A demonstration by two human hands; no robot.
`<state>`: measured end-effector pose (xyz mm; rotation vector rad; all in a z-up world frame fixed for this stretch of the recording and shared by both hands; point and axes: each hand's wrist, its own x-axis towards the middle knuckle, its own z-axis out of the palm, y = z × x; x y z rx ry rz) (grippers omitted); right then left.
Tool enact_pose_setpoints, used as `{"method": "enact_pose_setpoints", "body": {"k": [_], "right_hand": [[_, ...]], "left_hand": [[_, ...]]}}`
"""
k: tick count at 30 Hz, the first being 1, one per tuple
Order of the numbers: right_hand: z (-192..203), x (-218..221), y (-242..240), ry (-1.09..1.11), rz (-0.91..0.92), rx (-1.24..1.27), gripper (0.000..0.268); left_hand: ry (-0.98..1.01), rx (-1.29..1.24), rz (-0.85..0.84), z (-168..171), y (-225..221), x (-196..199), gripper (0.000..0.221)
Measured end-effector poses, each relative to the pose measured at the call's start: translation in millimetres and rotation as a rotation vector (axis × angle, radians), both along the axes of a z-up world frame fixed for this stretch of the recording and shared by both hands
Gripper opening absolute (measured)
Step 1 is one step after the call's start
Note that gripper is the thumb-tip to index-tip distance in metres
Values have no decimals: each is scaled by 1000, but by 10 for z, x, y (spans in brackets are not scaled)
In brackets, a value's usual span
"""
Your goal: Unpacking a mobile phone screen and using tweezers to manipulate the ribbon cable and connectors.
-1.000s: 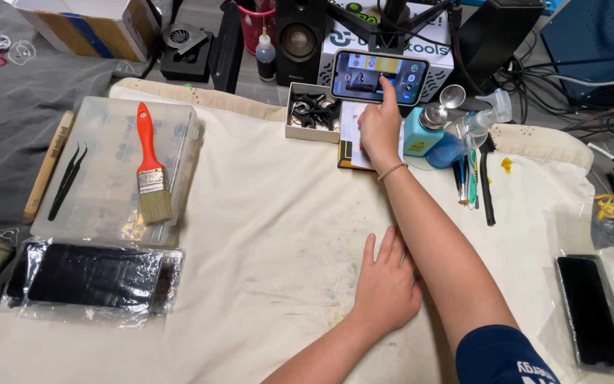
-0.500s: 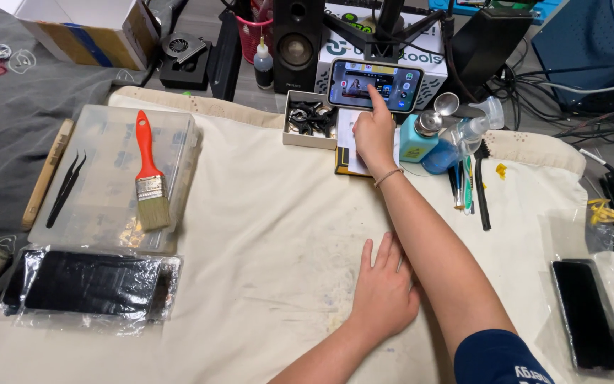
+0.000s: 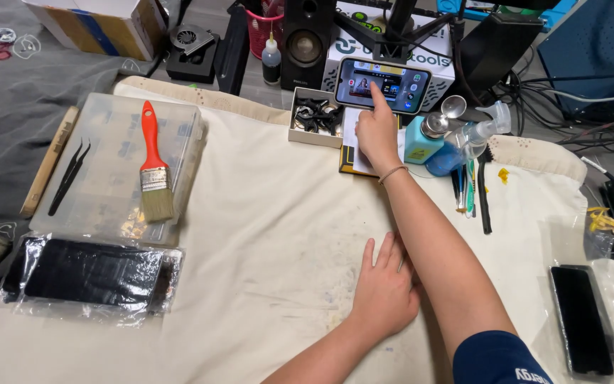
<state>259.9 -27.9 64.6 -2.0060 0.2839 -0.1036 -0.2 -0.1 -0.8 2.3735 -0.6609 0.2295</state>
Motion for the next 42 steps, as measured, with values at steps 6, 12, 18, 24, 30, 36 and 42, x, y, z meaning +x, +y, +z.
{"method": "enact_pose_setpoints", "body": {"k": [6,12,18,24,30,36,42], "right_hand": [[-105,-8,-12,-87,-24,15,72],[-67,-15,14,-77,-5,-56,71],[76,-37,51,-42,8,-80,68],[-129,-105,-90,-326,11,-101,53],[-13,-954,-279,-417,138,-71,50],[-228,-2254,-1074,-365,111,-480,40],[-438,-3254,-2269,0,-428,-1240,75]], "left_hand": [[4,-12,1,0,-3,-2,59],[-7,19,7,4,-5,0,61],[-17,29,9,23,3,-2,57],[19,30,-15,-23,-9,9,63],[133,95,-43,77,2,33,63],[116,188,-42,225,18,22,66],[78,245,-15,28,-32,-4,68]]}}
